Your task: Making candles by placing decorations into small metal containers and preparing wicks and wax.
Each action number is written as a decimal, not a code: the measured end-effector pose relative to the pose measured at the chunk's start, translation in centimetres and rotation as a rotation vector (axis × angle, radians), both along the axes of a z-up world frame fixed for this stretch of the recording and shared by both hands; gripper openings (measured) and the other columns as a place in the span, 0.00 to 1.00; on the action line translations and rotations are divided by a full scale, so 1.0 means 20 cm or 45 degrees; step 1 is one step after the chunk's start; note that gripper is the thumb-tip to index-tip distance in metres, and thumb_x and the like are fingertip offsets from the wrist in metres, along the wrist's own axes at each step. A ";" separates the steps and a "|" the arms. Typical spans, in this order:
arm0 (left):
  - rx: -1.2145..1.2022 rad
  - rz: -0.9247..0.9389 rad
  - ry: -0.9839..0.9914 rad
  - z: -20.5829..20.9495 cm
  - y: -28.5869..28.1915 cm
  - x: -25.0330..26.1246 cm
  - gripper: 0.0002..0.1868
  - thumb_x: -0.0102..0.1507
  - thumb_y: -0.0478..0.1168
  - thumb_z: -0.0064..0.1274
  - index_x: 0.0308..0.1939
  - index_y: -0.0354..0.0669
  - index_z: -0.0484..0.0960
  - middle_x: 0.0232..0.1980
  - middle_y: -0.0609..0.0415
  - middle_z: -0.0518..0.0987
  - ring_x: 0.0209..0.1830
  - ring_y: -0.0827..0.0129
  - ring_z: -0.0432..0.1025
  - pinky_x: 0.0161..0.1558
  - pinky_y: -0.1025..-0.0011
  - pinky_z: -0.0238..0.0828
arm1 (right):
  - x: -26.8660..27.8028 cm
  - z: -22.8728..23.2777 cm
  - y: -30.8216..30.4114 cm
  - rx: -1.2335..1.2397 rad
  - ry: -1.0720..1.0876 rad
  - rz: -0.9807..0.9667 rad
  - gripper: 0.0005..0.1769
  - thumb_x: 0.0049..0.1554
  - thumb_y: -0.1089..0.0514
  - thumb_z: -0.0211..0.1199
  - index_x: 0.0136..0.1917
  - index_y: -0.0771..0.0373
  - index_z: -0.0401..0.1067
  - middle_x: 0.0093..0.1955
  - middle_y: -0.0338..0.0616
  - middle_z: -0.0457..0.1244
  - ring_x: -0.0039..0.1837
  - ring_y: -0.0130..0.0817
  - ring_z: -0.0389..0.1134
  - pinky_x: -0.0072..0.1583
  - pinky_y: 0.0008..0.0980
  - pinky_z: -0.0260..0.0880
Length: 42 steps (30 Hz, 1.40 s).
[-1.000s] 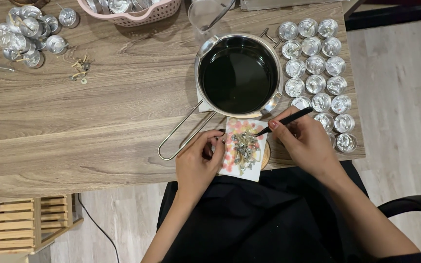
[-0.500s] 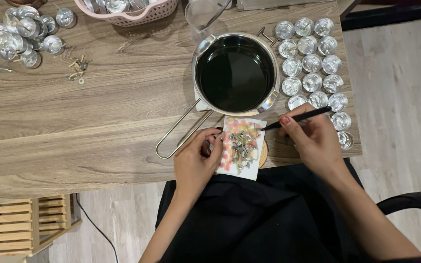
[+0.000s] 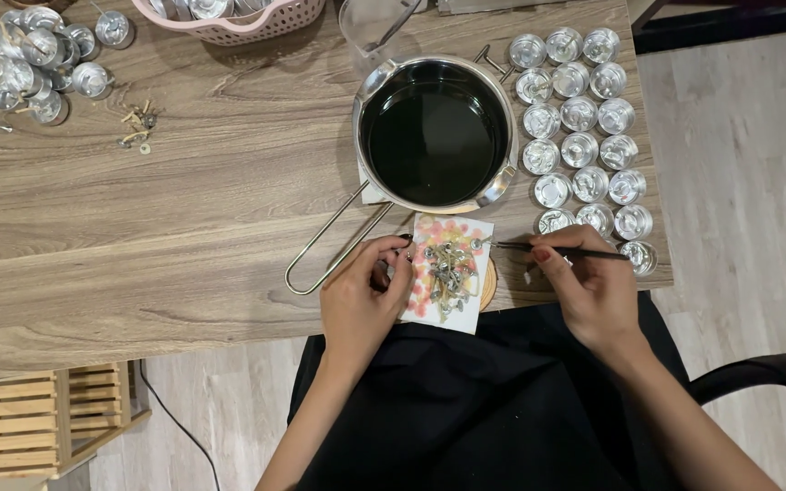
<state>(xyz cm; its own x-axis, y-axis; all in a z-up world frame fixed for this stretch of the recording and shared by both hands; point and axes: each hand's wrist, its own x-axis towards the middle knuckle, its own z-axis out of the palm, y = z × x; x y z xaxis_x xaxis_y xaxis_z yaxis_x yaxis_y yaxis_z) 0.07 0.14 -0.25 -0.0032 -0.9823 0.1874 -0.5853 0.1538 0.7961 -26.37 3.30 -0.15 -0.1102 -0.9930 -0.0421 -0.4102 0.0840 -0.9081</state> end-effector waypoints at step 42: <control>0.160 0.040 0.032 0.01 -0.01 0.00 0.11 0.58 0.39 0.62 0.44 0.45 0.87 0.26 0.63 0.80 0.19 0.77 0.71 0.24 0.76 0.68 | -0.14 0.33 -0.57 -0.479 -0.261 -0.037 0.10 0.69 0.56 0.65 0.54 0.65 0.71 0.45 0.38 0.66 0.46 0.20 0.62 0.48 0.20 0.61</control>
